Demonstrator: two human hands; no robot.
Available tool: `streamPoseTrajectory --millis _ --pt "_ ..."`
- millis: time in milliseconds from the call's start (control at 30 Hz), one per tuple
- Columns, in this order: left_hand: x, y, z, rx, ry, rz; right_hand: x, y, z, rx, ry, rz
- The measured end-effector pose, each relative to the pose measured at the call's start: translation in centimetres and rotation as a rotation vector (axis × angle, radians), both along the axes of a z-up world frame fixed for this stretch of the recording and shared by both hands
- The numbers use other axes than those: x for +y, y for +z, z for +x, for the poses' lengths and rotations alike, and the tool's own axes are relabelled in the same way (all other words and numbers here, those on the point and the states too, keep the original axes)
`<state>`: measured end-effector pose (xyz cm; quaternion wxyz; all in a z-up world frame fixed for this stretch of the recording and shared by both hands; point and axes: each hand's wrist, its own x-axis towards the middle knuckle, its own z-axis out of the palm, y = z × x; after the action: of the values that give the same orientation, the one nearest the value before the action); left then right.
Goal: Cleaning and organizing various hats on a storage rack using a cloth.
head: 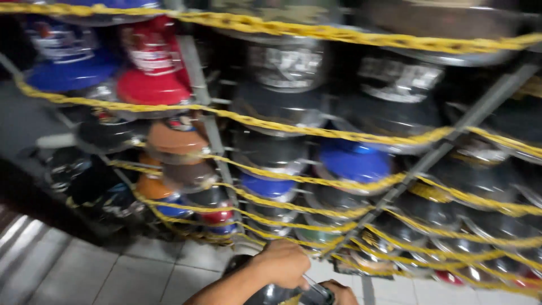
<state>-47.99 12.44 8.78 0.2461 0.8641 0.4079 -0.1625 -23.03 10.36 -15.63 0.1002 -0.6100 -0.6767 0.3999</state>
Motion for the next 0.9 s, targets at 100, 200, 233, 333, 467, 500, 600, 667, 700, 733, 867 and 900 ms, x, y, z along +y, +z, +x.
streamPoseTrajectory --millis 100,200,233,333,467,500,600,667,700,733,867,900 --pt "0.9 -2.5 -6.3 -0.052 0.083 0.222 2.1 0.0 -7.6 0.215 0.145 0.077" --pt "0.3 -3.0 -14.2 -0.224 0.337 0.522 2.1 7.6 -16.9 0.813 -0.030 -0.474" --pt "-0.5 -1.7 -16.9 -0.296 0.553 0.666 2.6 8.9 -19.5 0.881 0.130 -0.352" --pt "-4.1 3.0 -24.4 -0.406 1.024 0.800 4.0 10.2 -27.3 0.923 0.222 -0.300" --pt "-11.8 -3.1 -36.8 -0.498 1.398 1.329 5.2 13.1 -37.8 1.017 -0.093 -0.682" --pt "-12.8 -4.7 -37.9 -0.491 1.404 1.329 5.6 13.5 -40.1 1.014 -0.089 -0.690" --pt "-15.2 -11.1 -41.0 -0.734 1.450 1.690 6.7 14.5 -46.0 1.034 -0.353 -0.925" --pt "-15.8 -17.6 -42.8 -0.689 2.108 1.674 7.1 15.0 -48.8 1.055 -0.479 -0.993" --pt "-14.9 -19.5 -42.7 -0.679 2.113 1.672 7.0 14.7 -49.6 1.049 -0.480 -1.000" --pt "-14.1 -21.4 -42.6 -1.119 2.432 1.183 6.9 14.5 -50.4 1.113 -0.509 -1.089" --pt "-13.2 -35.7 -43.0 -0.741 1.412 0.578 6.3 15.6 -52.2 1.202 -0.603 -1.116" --pt "-7.2 -27.3 -40.4 -0.742 1.414 0.576 6.3 15.6 -52.7 1.198 -0.604 -1.117"
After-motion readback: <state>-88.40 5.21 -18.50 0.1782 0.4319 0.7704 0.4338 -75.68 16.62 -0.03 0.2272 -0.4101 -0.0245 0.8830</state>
